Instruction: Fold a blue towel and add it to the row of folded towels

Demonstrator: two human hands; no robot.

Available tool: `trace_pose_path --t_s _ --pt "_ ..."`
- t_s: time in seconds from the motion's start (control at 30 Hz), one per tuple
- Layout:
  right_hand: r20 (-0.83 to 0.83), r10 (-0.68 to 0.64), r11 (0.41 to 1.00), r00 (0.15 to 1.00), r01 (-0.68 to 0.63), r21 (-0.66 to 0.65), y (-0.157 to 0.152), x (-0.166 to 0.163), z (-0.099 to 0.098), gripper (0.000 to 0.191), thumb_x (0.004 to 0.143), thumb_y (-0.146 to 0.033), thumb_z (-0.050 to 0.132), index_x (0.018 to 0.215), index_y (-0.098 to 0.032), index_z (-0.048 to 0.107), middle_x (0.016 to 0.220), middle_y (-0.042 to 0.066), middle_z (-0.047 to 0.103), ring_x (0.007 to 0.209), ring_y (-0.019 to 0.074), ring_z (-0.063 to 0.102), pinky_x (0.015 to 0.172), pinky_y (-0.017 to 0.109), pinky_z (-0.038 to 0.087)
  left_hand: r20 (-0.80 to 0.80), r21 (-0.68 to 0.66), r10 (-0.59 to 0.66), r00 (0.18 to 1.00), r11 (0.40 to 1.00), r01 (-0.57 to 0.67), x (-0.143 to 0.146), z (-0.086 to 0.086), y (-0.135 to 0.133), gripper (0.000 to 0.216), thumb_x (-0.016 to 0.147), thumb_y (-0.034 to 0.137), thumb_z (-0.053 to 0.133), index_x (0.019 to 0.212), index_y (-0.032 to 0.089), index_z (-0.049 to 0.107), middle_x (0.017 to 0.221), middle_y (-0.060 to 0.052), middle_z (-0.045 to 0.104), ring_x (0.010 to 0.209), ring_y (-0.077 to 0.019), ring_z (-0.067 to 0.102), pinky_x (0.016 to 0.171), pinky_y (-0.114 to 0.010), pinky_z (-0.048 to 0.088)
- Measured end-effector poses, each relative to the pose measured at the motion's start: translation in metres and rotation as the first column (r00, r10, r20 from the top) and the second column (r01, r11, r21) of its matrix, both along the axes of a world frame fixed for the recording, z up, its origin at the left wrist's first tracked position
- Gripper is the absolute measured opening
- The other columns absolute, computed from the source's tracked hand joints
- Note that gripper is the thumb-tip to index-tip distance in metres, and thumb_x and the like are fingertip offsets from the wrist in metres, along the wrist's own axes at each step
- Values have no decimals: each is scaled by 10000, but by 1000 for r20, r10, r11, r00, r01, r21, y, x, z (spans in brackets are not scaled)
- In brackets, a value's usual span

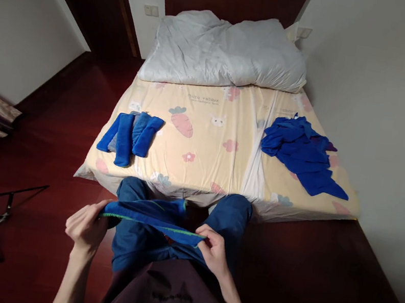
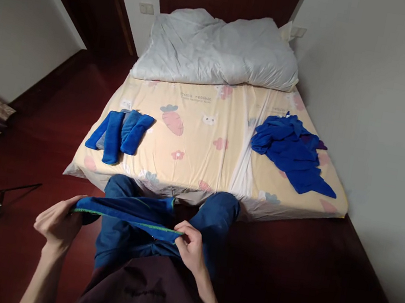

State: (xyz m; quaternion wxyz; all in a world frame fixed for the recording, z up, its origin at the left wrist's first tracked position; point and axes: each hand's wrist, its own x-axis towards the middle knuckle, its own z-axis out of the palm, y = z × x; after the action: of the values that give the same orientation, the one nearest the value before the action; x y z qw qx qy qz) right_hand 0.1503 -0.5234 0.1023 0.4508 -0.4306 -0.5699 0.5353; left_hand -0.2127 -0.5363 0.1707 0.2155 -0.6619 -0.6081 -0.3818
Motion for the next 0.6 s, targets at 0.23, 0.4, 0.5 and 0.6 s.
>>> trace_pose_path --t_s 0.23,0.4,0.5,0.6 --pt "-388 -92 967 917 -11 -256 7 13 17 687 759 -622 774 562 -229 246 614 -32 286 606 150 335 551 288 365 85 -473 -178 980 859 197 -9 -33 -3 273 1029 236 499 1053 223 770 846 -43 744 766 -163 697 716 -243 516" --pt "-423 -125 951 898 -13 -309 20 30 20 573 730 -499 820 572 -225 342 641 -23 384 642 157 417 616 305 433 319 -561 -115 941 777 285 -2 -68 -1 317 1027 246 435 1089 211 744 1016 -70 743 857 -159 727 754 -215 540" --pt "-374 -154 939 914 18 -344 39 50 20 400 694 -422 850 601 -223 516 724 0 564 676 157 520 672 321 498 393 -522 -105 913 792 316 -8 -66 13 285 1006 298 489 1017 198 755 956 -72 741 836 -167 724 774 -220 549" --pt "-326 -187 933 927 63 -354 65 72 25 337 631 -411 910 658 -216 637 721 1 652 654 145 577 666 301 528 429 -469 -167 888 799 376 -16 -42 42 278 962 376 571 930 184 769 878 -71 741 771 -172 710 735 -223 550"
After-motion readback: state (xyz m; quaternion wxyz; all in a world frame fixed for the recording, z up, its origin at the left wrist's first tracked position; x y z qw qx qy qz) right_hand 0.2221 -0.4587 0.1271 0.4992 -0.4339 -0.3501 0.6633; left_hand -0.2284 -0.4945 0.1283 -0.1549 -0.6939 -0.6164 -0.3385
